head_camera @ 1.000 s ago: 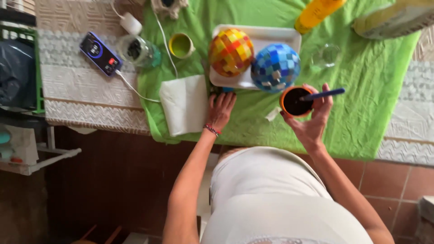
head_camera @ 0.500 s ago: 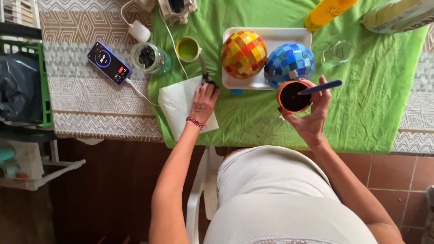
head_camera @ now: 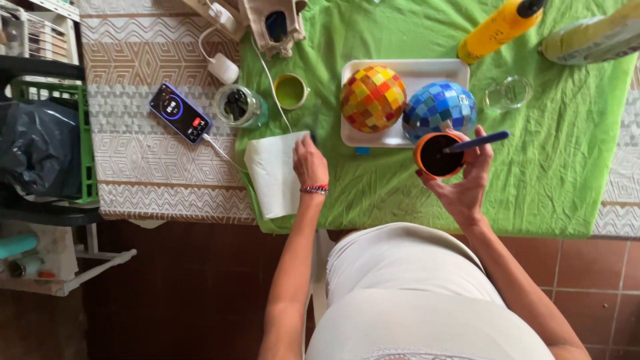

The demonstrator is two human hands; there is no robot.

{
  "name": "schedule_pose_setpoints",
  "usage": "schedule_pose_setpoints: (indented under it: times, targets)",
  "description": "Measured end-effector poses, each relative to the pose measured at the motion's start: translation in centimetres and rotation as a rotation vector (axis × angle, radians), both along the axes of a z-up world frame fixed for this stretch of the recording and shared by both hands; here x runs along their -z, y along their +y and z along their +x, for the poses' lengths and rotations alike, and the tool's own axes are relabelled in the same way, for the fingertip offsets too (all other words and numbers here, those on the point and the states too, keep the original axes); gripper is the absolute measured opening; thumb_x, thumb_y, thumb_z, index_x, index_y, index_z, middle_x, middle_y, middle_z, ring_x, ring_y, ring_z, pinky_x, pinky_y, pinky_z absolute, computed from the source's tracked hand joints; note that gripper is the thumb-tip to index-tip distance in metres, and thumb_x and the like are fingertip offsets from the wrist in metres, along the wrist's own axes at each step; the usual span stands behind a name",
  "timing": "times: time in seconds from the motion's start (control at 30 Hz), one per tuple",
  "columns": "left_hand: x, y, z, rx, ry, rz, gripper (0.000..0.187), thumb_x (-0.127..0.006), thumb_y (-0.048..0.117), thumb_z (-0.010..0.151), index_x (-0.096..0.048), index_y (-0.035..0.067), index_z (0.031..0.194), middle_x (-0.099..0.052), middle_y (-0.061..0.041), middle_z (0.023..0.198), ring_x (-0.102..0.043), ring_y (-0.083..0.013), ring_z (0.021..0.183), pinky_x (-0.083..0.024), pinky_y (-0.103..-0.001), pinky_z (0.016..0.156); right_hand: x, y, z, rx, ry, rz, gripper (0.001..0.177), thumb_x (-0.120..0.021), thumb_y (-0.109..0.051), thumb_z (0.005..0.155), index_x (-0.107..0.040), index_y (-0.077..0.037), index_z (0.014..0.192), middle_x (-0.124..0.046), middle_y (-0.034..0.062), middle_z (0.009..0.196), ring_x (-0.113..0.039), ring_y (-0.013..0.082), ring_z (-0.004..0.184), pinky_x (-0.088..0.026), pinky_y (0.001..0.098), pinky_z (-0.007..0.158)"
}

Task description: Applying black paint or grout to a mosaic-tiled sphere using a paintbrush.

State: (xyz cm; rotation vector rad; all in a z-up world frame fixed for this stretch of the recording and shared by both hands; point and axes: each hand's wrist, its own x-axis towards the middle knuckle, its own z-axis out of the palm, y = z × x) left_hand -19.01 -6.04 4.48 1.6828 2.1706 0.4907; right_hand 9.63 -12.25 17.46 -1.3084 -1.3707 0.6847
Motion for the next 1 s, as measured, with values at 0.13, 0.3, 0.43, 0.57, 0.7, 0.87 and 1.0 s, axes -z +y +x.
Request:
schedule_pose_setpoints:
  times: [0.13, 0.3, 0.43, 0.57, 0.7, 0.87, 1.0]
  targets:
    - [-4.7, -0.8, -0.3, -0.146, -0.386, 0.045, 0.028, -0.052, 0.001, 0.095, -0.062, 0.002, 0.121, -0.07, -0.019, 0.11, -0.07, -0.0399, 0.1, -0.056, -0.05, 0.089, -0.1, 0.2, 0.6, 0.011, -0.017, 0.002, 0.124, -0.098, -0.006, 0.064, -0.018, -0.002, 0.16, -0.059, 0.0247, 0.139, -0.059, 0.0288, 0.125, -0.044, 0.0378, 0.11]
    - [-9.8, 8.1, -0.8, -0.057, -0.623, 0.622, 0.027, -0.045, 0.008, 0.107, -0.055, -0.007, 0.127, -0.062, -0.031, 0.122, -0.061, -0.0487, 0.115, -0.049, -0.052, 0.102, -1.9, 1.9, 0.0, 0.005, -0.051, 0.033, 0.125, -0.097, -0.002, 0.061, -0.02, 0.0, 0.16, -0.059, 0.0258, 0.138, -0.059, 0.0306, 0.127, -0.043, 0.0377, 0.11]
    - [0.7, 19.5, -4.0, -0.113, -0.547, 0.702, 0.031, -0.05, 0.014, 0.104, -0.059, 0.001, 0.131, -0.065, -0.022, 0.125, -0.063, -0.0417, 0.118, -0.05, -0.046, 0.105, -3.1, 3.4, -0.8, 0.001, -0.062, 0.106, 0.122, -0.097, -0.002, 0.065, -0.019, 0.001, 0.16, -0.059, 0.0285, 0.137, -0.057, 0.0352, 0.131, -0.039, 0.042, 0.115]
    - [0.4, 21.3, -3.4, -0.097, -0.206, 0.54, 0.047, -0.063, 0.005, 0.087, -0.053, 0.002, 0.133, -0.058, -0.019, 0.129, -0.057, -0.0382, 0.113, -0.047, -0.047, 0.1, -5.5, 3.8, -1.6, 0.038, -0.153, -0.015, 0.115, -0.09, 0.003, 0.071, -0.017, -0.008, 0.159, -0.054, 0.0164, 0.142, -0.059, 0.0307, 0.129, -0.05, 0.0426, 0.117]
    - [-9.6, 13.9, 2.2, 0.171, -0.095, 0.658, 0.067, -0.055, -0.01, 0.081, -0.039, -0.01, 0.146, -0.054, -0.036, 0.132, -0.054, -0.0562, 0.121, -0.042, -0.061, 0.108, -4.1, 5.0, -1.0, 0.042, -0.004, 0.106, 0.123, -0.099, -0.007, 0.067, -0.018, 0.0, 0.16, -0.062, 0.0241, 0.136, -0.058, 0.0315, 0.132, -0.035, 0.0427, 0.12]
    - [-15.0, 4.1, 9.9, 0.728, -0.892, 0.471, 0.086, -0.076, 0.008, 0.074, -0.039, -0.001, 0.151, -0.047, -0.027, 0.147, -0.044, -0.0456, 0.139, -0.033, -0.051, 0.121, -5.9, 4.9, -2.2, 0.034, 0.043, 0.072, 0.128, -0.101, -0.006, 0.067, -0.014, -0.003, 0.161, -0.061, 0.0217, 0.139, -0.06, 0.0299, 0.13, -0.035, 0.0441, 0.12]
    - [-17.3, 1.4, 12.6, 0.607, -0.997, 0.54, 0.097, -0.089, 0.014, 0.077, -0.034, -0.003, 0.154, -0.046, -0.021, 0.152, -0.042, -0.0386, 0.145, -0.031, -0.045, 0.125, -7.3, 4.8, -3.2, -0.052, 0.13, 0.042, 0.13, -0.1, -0.006, 0.068, -0.009, -0.004, 0.162, -0.058, 0.0222, 0.142, -0.059, 0.0302, 0.129, -0.034, 0.0471, 0.121]
